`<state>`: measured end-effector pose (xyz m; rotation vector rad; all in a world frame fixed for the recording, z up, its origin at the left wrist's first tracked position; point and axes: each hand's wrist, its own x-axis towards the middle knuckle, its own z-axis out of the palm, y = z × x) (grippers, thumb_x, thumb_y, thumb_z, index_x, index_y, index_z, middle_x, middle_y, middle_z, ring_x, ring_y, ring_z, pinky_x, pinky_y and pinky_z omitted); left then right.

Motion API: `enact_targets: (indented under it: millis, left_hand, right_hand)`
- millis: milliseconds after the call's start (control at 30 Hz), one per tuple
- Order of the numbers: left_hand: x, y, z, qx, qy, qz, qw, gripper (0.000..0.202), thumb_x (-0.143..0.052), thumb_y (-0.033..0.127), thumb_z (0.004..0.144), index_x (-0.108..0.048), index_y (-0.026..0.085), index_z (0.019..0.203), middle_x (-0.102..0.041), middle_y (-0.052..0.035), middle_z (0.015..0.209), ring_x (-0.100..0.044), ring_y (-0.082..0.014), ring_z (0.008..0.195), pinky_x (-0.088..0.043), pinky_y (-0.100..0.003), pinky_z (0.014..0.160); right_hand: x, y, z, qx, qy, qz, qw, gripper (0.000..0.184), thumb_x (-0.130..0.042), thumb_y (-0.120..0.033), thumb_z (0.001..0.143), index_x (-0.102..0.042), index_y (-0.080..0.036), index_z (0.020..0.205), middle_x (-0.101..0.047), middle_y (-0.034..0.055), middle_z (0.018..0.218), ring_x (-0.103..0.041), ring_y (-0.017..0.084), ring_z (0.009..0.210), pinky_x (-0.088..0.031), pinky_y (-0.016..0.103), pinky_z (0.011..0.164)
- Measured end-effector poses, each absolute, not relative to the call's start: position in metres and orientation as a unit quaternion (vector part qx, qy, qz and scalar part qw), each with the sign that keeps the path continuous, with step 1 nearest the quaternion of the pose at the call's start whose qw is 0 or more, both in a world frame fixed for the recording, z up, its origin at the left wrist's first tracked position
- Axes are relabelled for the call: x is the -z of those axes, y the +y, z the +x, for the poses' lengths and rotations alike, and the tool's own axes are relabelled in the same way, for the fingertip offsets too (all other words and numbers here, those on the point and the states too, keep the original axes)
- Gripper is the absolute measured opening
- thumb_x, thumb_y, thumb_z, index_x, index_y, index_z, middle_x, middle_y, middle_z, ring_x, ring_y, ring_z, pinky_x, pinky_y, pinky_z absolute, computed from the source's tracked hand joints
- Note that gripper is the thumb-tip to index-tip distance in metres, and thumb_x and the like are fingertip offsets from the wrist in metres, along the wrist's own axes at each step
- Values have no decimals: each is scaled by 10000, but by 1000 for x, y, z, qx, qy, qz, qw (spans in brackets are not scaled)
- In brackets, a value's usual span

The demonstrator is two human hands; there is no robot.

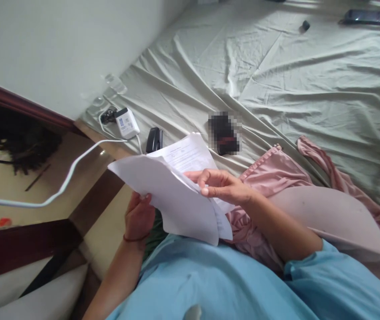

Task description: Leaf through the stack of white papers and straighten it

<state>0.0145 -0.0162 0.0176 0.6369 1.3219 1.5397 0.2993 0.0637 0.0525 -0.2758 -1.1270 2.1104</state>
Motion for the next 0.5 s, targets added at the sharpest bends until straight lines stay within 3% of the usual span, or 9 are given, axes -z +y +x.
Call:
enact_targets:
  millis: [167,300,500]
  left_hand:
    - [-26,-19,18,-642,515,257,507,371,-822,247,782,-754,282,1145,-733,-31,1174,-623,-246,1213,-496,-366,1064]
    - [-30,-23,18,-629,507,253,532,350,-831,319,775,-759,251,1111,-715,-78,1215,-621,-317,1210,-494,-465,1079]
    - [-32,-25,22,-616,527,280,514,152,-794,363,821,-732,248,897,-714,-89,1186,-649,-293,1121,-519,-489,1031]
  right_hand:
    - [-59,64,304,-825,-456,-54,329,139,-772,-314,850,-694,-202,825,-701,108,1250,-675,221,1076,-511,390,942]
    - [-63,66,306,-820,-491,-41,292,117,-784,-309,833,-719,-215,804,-652,119,1388,-614,275,1268,-463,471,1052]
    - [-61,68,305,-821,-504,-27,268,77,-782,-292,835,-736,-231,841,-605,106,1457,-588,263,1311,-440,477,1087]
